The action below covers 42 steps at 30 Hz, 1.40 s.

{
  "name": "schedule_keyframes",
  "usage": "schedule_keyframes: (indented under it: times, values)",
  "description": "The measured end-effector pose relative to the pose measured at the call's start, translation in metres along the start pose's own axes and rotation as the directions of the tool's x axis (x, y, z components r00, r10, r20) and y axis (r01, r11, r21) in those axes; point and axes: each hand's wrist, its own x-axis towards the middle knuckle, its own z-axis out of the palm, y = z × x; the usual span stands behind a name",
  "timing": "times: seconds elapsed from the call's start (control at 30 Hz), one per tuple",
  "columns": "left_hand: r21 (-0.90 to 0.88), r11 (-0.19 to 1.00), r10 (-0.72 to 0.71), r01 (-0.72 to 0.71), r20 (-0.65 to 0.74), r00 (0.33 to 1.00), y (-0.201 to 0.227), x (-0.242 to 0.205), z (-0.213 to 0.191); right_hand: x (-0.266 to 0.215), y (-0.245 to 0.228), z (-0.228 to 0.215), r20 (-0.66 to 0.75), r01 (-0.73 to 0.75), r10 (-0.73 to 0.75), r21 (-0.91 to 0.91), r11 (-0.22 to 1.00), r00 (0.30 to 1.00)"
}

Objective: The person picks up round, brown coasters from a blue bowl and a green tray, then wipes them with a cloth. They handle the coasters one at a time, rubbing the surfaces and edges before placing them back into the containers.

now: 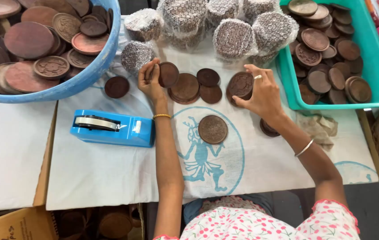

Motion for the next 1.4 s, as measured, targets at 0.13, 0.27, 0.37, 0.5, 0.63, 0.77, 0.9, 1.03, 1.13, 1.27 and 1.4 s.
schedule_keyframes:
  times: [0.13,0.27,0.37,0.5,0.63,0.77,0.9,1.03,1.13,1.27,1.4]
  values:
    - [0.09,0.995,0.044,-0.048,0.04,0.998,-0.005,0.002,-0.003,-0.005,-0.03,0.024,-0.041,0.087,-0.09,-0.053,0.995,0.995]
    - [0.152,0.986,0.064,-0.072,0.057,0.996,-0.002,-0.001,-0.001,-0.025,-0.061,0.064,0.281,0.01,-0.141,0.422,0.906,0.949]
    - [0.149,0.987,0.05,-0.057,0.051,0.997,0.0,-0.002,0.0,-0.04,-0.068,0.087,0.375,0.017,-0.189,0.417,0.909,0.907]
    - [0.121,0.991,0.054,-0.058,0.041,0.998,-0.003,0.0,0.0,-0.036,-0.083,0.048,0.55,0.036,-0.141,0.197,0.98,0.823]
    - [0.125,0.99,0.058,-0.065,0.057,0.997,-0.003,0.001,-0.001,-0.042,-0.064,0.012,0.696,-0.127,-0.017,0.155,0.98,0.718]
    - [0.133,0.988,0.067,-0.074,0.056,0.996,-0.003,0.002,0.0,-0.025,-0.021,-0.011,0.36,-0.082,-0.018,0.261,0.962,0.933]
    - [0.133,0.99,0.046,-0.051,0.039,0.998,0.004,-0.001,0.005,0.005,0.027,-0.01,0.252,-0.18,0.125,0.209,0.961,0.96]
    - [0.156,0.985,0.064,-0.073,0.063,0.996,-0.002,0.0,0.0,0.01,0.046,0.015,0.345,-0.23,0.149,0.207,0.951,0.927]
    - [0.181,0.979,0.082,-0.091,0.059,0.995,-0.001,0.002,0.002,0.013,0.058,0.03,0.358,-0.263,0.179,0.202,0.944,0.917]
    - [0.193,0.978,0.07,-0.079,0.052,0.996,0.0,0.0,0.002,0.015,0.059,0.032,0.486,-0.265,0.237,-0.012,0.964,0.841]
    - [0.186,0.98,0.065,-0.074,0.057,0.996,0.001,-0.001,0.002,0.017,0.054,0.026,0.487,-0.18,0.181,-0.048,0.982,0.854]
